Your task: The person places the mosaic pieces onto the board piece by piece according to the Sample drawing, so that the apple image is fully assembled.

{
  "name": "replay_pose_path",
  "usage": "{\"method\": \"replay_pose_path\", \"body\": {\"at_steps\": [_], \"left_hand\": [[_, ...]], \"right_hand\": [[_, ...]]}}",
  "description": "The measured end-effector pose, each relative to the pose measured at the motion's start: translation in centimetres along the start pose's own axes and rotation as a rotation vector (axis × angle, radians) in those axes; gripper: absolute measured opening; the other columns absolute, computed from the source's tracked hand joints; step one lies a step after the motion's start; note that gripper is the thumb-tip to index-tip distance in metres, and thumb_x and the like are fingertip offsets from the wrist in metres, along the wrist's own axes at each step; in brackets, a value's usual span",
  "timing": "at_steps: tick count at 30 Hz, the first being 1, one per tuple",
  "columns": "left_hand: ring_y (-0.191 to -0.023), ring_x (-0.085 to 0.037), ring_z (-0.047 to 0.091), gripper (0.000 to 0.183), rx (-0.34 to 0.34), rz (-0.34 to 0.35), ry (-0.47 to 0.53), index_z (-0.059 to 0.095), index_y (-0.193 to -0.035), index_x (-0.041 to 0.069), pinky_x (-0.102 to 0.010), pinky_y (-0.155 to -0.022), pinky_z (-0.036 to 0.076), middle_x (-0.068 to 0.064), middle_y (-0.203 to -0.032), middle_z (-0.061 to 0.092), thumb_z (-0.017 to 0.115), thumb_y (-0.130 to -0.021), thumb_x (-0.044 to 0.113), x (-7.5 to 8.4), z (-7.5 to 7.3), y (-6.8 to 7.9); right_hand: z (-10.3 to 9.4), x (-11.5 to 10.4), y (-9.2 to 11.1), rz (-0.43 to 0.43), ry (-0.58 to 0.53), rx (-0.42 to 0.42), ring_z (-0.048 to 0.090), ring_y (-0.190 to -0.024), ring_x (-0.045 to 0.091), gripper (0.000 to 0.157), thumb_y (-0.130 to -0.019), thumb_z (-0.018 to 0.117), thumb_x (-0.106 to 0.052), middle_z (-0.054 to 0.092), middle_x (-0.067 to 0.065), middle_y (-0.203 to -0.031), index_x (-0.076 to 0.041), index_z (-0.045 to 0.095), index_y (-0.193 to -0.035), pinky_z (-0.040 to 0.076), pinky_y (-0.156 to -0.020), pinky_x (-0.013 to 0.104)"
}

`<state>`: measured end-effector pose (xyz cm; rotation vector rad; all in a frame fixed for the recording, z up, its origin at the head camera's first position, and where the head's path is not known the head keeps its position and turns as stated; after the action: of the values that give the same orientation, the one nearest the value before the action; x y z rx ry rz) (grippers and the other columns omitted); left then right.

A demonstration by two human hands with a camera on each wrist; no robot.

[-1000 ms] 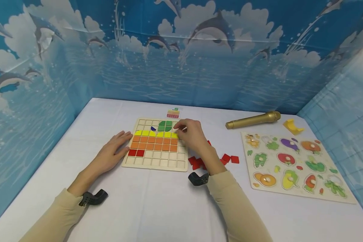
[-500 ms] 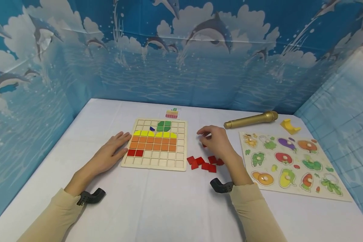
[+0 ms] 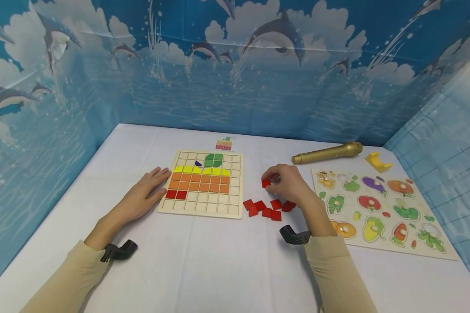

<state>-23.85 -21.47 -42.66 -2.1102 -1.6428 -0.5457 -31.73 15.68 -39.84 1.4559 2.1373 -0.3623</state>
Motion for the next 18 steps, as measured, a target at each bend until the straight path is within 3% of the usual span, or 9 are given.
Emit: {"method": "replay_pose_path", "body": {"at_steps": [9, 18], "left_hand": [[-0.164, -0.033, 0.015, 0.059, -0.003, -0.007, 0.001, 0.039, -0.163, 0.007, -0.055, -0.133, 0.009, -0.012, -0.171, 0.035, 0.056, -0.108, 0.022, 0.0, -0.1, 0.0], [-0.164, -0.035, 0.017, 0.058, 0.015, 0.008, -0.001, 0.04, -0.162, 0.005, -0.056, -0.133, 0.01, -0.014, -0.17, 0.036, 0.057, -0.108, 0.021, 0.1, -0.2, 0.0]], "right_hand": [[0.1, -0.4, -0.3, -0.072, 0.016, 0.073, 0.065, -0.103, 0.027, 0.034, -0.084, 0.087, -0.012, 0.074, 0.008, -0.111, -0.011, 0.078, -0.117, 0.061, -0.093, 0.048], [0.7, -4.2, -0.1, -0.157, -0.03, 0.115, 0.066, -0.101, 0.025, 0.033, -0.083, 0.086, -0.013, 0.074, 0.005, -0.109, -0.011, 0.078, -0.115, 0.061, -0.093, 0.047]]}}
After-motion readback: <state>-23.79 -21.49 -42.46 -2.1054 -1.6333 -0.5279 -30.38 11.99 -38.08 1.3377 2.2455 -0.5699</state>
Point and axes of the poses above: each hand's wrist, its own y-axis away from the middle knuckle, its own z-axis out of the palm, x = y × z, the point moved 10 cm from there along -y, towards the middle knuckle
